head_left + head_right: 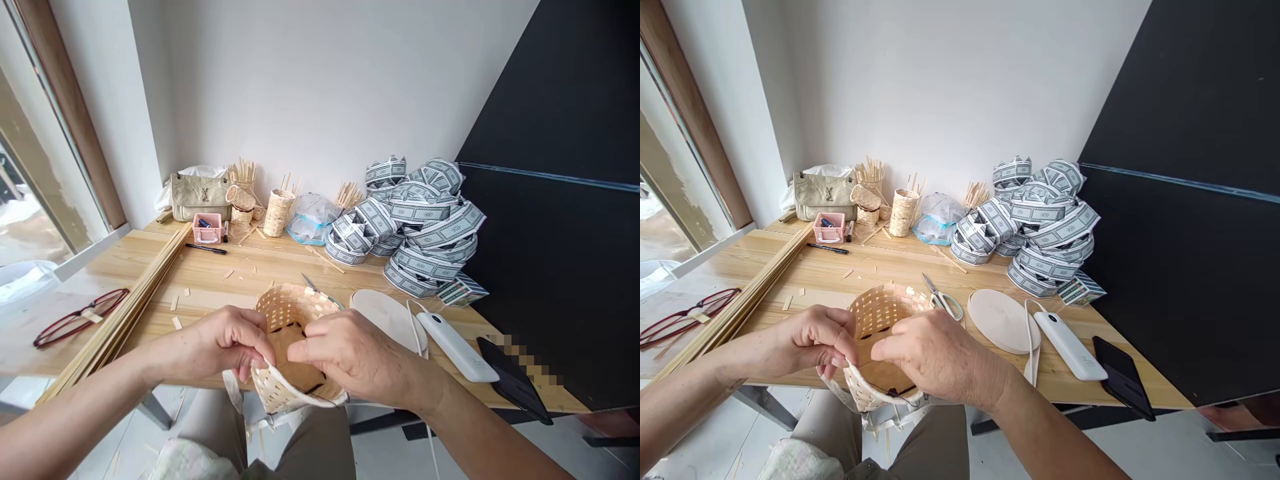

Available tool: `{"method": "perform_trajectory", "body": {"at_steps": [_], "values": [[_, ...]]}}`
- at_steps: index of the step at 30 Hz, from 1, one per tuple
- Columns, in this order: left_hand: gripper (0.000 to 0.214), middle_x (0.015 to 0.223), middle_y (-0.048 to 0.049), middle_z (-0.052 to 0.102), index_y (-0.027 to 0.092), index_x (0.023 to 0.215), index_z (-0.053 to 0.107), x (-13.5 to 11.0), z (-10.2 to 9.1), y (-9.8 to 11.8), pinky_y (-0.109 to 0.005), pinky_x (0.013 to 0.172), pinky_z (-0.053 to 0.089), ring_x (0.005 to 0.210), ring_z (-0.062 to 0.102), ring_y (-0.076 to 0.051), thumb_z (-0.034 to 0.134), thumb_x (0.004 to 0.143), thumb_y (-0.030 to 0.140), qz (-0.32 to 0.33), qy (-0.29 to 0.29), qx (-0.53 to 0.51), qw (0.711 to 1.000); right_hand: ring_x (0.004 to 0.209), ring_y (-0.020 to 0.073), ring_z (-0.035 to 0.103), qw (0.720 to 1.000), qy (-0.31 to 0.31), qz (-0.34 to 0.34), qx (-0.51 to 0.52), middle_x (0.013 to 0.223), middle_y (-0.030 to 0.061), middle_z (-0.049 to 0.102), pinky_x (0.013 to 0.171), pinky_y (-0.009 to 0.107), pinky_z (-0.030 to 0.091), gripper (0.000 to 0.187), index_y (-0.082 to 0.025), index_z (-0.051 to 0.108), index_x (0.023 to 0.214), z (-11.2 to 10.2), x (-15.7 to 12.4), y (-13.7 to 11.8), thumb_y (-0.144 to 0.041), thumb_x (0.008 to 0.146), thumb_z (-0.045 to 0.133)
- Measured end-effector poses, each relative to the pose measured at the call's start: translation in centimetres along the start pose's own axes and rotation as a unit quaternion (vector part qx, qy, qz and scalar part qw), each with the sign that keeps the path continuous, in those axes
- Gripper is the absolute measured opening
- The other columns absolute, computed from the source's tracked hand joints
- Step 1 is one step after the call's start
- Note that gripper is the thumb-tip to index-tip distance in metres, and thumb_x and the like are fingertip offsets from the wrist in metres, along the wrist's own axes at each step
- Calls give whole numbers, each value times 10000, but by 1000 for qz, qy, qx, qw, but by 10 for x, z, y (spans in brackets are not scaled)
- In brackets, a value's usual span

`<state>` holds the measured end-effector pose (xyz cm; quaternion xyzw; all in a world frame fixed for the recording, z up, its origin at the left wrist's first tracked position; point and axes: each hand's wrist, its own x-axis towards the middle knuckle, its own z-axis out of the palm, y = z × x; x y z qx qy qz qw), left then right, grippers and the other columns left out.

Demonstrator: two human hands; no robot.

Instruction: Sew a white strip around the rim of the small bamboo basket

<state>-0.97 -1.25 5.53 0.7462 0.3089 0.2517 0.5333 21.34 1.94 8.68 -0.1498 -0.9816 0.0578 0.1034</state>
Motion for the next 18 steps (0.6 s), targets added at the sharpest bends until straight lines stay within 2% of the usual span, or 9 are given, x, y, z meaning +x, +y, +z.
{"method": "perform_trajectory", "body": {"at_steps": [4, 11, 15, 18], "values": [[227, 738, -20, 464, 157, 830, 704, 0, 2, 0, -164, 531, 478, 589, 503, -83, 497, 861, 246, 27, -4, 42, 999, 508, 79, 345, 1000, -22, 0, 10, 569, -46, 445, 483, 216, 192, 271, -202, 666, 777, 1, 1, 0, -44, 809, 447], [333, 703, -18, 461, 139, 824, 701, 1, 2, -2, -177, 542, 447, 597, 500, -96, 449, 884, 349, 47, 0, 98, 994, 523, 73, 366, 998, -61, 4, -10, 572, -59, 464, 482, 219, 174, 260, -213, 663, 774, 1, 8, -3, 6, 734, 530], [309, 720, -27, 480, 122, 854, 698, 2, 3, -4, -174, 550, 446, 611, 509, -97, 455, 886, 310, 60, 1, 95, 994, 564, 75, 413, 996, -89, 3, -8, 602, -61, 504, 488, 219, 183, 205, -219, 654, 782, 1, 12, -6, -30, 769, 578], [285, 726, -28, 488, 135, 844, 700, 3, 4, -6, -169, 549, 444, 626, 512, -98, 452, 888, 269, 59, 16, 93, 994, 614, 79, 467, 993, -113, 19, -10, 658, -45, 551, 515, 210, 222, 130, -173, 619, 736, 0, 17, -9, -56, 784, 590]]}}
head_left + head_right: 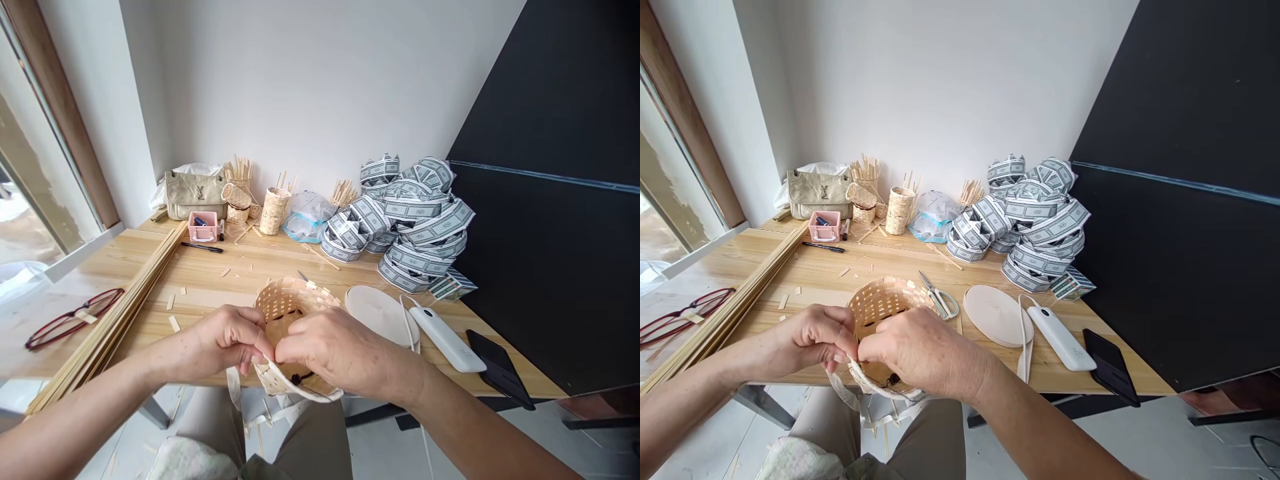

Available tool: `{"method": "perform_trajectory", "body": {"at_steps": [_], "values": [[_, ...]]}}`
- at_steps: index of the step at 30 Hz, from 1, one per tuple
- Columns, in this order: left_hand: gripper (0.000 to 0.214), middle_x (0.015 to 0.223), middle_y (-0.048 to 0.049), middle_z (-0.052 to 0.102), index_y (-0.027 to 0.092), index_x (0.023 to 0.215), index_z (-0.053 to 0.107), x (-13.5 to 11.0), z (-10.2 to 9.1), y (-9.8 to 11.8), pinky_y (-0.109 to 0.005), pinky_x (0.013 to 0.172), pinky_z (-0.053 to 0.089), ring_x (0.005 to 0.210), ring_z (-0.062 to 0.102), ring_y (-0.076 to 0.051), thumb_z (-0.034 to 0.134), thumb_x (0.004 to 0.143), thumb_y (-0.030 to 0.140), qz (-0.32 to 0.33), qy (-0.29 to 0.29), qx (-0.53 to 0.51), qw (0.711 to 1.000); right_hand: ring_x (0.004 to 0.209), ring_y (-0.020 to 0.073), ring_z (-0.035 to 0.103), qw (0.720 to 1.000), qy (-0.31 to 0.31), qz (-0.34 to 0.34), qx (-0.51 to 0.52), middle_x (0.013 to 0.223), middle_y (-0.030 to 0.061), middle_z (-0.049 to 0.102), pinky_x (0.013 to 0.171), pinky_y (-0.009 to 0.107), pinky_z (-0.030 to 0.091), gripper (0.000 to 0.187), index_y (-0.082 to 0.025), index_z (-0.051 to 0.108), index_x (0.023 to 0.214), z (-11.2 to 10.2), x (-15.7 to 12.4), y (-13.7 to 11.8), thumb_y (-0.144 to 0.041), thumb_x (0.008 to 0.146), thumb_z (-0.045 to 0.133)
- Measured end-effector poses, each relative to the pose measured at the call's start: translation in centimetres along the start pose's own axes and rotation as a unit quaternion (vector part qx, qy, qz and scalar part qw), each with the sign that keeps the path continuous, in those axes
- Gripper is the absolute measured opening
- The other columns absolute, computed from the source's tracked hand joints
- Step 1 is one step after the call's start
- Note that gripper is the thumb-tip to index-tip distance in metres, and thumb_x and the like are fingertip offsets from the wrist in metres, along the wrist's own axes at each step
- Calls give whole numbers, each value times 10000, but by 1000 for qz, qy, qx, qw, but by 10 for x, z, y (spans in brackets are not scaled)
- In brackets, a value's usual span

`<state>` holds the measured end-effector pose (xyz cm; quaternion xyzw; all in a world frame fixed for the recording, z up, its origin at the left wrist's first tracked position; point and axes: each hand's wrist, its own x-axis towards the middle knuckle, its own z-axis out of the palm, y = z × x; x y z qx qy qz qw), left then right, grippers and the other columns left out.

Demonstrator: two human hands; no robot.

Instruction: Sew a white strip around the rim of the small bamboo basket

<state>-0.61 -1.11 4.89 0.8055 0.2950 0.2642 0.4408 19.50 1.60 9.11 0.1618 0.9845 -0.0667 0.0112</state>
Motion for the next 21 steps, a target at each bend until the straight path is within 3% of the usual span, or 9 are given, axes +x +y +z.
{"method": "perform_trajectory", "body": {"at_steps": [4, 10, 13, 17, 21], "values": [[256, 725, -19, 474, 160, 836, 706, 2, 0, -3, -170, 532, 452, 598, 502, -91, 468, 875, 245, -9, 27, -28, 999, 603, 93, 465, 998, -45, 32, -31, 669, -15, 561, 521, 220, 245, 157, -130, 546, 663, -4, 7, -5, -62, 804, 547], [240, 765, -24, 487, 184, 859, 712, 4, 2, -5, -174, 522, 483, 576, 514, -83, 472, 857, 203, -13, 66, -53, 996, 563, 112, 462, 993, -23, 112, 9, 690, 4, 562, 465, 224, 216, 37, -131, 510, 892, -6, 9, -6, -137, 880, 475], [239, 763, -34, 505, 178, 829, 717, 3, 3, -4, -181, 506, 484, 568, 514, -90, 482, 852, 215, -7, 87, -44, 995, 602, 124, 503, 993, -12, 113, 29, 728, 12, 577, 482, 218, 236, 76, -137, 486, 959, -3, 8, -4, -144, 883, 480], [247, 791, -57, 547, 171, 829, 717, 4, 6, -3, -190, 504, 481, 562, 521, -96, 471, 846, 177, 2, 112, -20, 993, 677, 153, 543, 994, 11, 107, 12, 838, 46, 602, 510, 226, 271, 262, -127, 426, 1124, 0, 7, -3, -119, 866, 472], [235, 747, -58, 566, 173, 803, 726, 5, 8, -4, -183, 479, 481, 557, 533, -108, 493, 819, 150, 20, 146, -14, 989, 663, 152, 528, 998, 17, 62, -28, 912, 91, 589, 528, 249, 295, 175, -110, 472, 1010, -3, 7, -6, -94, 849, 405]]}}
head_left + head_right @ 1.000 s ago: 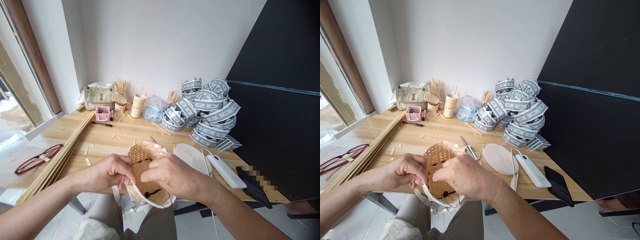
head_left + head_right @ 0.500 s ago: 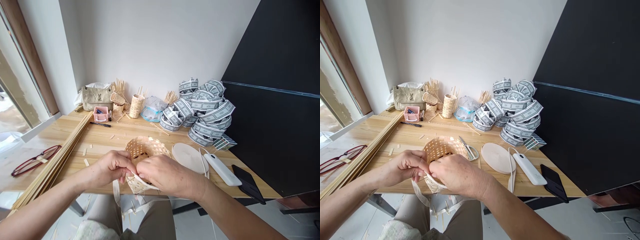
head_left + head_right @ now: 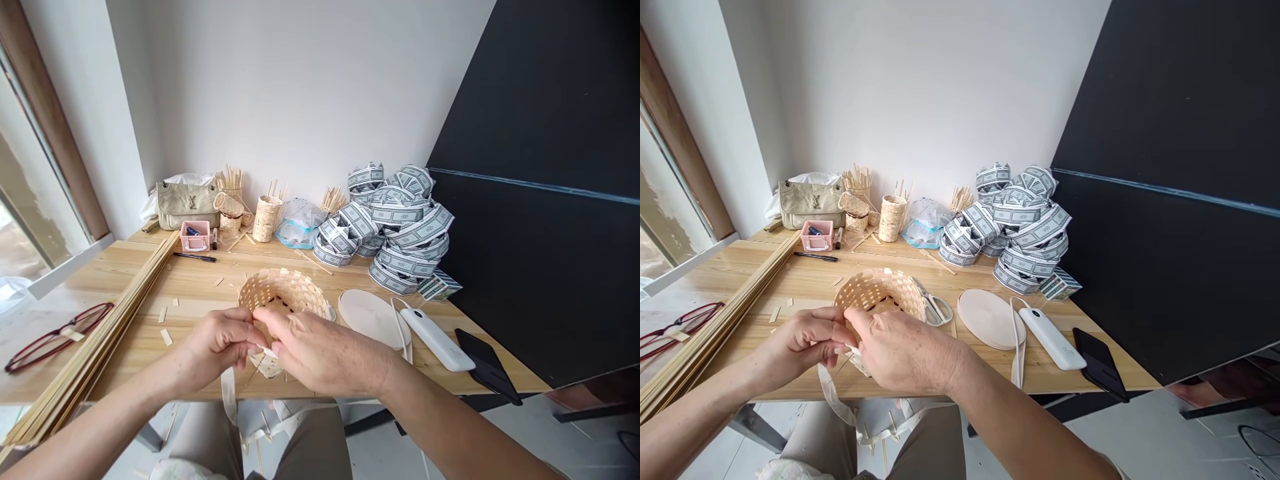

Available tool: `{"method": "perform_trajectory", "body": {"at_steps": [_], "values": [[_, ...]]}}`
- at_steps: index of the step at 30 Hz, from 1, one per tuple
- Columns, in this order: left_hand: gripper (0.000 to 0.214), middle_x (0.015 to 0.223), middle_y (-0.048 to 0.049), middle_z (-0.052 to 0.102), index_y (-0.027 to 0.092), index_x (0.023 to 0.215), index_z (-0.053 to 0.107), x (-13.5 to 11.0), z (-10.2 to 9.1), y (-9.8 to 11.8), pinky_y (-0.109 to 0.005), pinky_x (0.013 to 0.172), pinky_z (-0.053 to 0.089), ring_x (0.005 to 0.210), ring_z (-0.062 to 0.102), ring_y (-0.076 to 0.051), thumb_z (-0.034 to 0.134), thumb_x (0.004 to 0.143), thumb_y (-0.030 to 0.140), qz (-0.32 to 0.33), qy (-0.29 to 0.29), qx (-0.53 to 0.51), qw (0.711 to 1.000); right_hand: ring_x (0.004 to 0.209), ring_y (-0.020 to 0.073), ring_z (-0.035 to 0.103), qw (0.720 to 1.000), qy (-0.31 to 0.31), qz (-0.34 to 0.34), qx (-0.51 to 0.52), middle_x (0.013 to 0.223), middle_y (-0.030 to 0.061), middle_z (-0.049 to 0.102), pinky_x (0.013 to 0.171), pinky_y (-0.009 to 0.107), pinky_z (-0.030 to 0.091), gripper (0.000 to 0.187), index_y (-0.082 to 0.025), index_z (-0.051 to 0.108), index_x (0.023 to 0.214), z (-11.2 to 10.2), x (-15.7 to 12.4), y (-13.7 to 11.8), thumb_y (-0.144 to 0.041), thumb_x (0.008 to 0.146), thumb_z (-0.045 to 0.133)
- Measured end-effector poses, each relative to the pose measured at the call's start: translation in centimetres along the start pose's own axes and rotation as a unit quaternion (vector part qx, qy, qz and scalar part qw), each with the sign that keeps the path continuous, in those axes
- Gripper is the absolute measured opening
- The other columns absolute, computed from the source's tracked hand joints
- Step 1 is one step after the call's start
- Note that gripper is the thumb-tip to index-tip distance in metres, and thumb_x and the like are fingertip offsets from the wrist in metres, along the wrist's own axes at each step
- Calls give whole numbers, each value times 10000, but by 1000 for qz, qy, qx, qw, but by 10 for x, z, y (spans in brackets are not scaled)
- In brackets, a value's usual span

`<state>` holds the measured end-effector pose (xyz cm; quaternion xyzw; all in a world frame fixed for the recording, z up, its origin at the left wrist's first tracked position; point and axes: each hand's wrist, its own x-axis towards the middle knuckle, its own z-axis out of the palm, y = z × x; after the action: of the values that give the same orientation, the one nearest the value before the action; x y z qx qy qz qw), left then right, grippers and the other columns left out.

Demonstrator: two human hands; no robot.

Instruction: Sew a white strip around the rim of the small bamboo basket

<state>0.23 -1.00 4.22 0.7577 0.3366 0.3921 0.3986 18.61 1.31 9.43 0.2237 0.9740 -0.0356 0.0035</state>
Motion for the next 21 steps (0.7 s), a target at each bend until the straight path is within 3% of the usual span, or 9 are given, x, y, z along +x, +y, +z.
{"method": "perform_trajectory", "body": {"at_steps": [5, 9, 13, 15, 18, 21], "values": [[247, 745, -64, 600, 198, 800, 736, 1, 2, -2, -176, 459, 485, 555, 544, -115, 500, 800, 125, 30, 42, 11, 999, 595, 168, 538, 998, 10, 51, 35, 694, 18, 580, 466, 247, 266, 219, -144, 442, 1015, -1, 4, -5, -138, 796, 449], [254, 669, -39, 572, 199, 770, 733, 0, 4, -2, -148, 431, 462, 511, 528, -97, 499, 792, 103, 50, 65, 51, 995, 630, 183, 565, 999, 26, 27, -25, 737, 51, 607, 486, 263, 315, 255, -111, 451, 1042, 9, 8, -5, -91, 788, 450], [291, 641, -26, 573, 198, 724, 714, -6, 5, -8, -116, 442, 453, 530, 568, -94, 465, 776, 56, 101, 103, 146, 979, 690, 189, 564, 993, 83, -2, -87, 770, 43, 610, 549, 283, 390, 356, -80, 436, 1146, 17, 8, -10, -68, 792, 467], [294, 680, -24, 603, 215, 759, 706, -10, 5, -13, -115, 490, 470, 585, 604, -100, 466, 766, 44, 122, 130, 195, 964, 693, 184, 556, 984, 129, 13, -125, 802, 38, 608, 563, 285, 413, 383, -110, 436, 1184, 20, 6, -14, -66, 805, 477], [257, 645, -2, 583, 221, 790, 689, -16, 2, -20, -104, 457, 454, 505, 567, -76, 483, 777, 68, 108, 165, 223, 955, 705, 166, 547, 950, 252, 26, -182, 957, 81, 597, 585, 286, 429, 273, -140, 527, 1089, 27, 4, -18, -63, 837, 456], [281, 623, 17, 564, 256, 899, 687, -19, -1, -22, -107, 465, 462, 507, 573, -78, 504, 775, 83, 93, 189, 221, 952, 624, 147, 498, 910, 369, -57, -181, 804, 54, 577, 532, 281, 388, 196, -123, 602, 897, 38, 5, -19, -79, 866, 414]]}}
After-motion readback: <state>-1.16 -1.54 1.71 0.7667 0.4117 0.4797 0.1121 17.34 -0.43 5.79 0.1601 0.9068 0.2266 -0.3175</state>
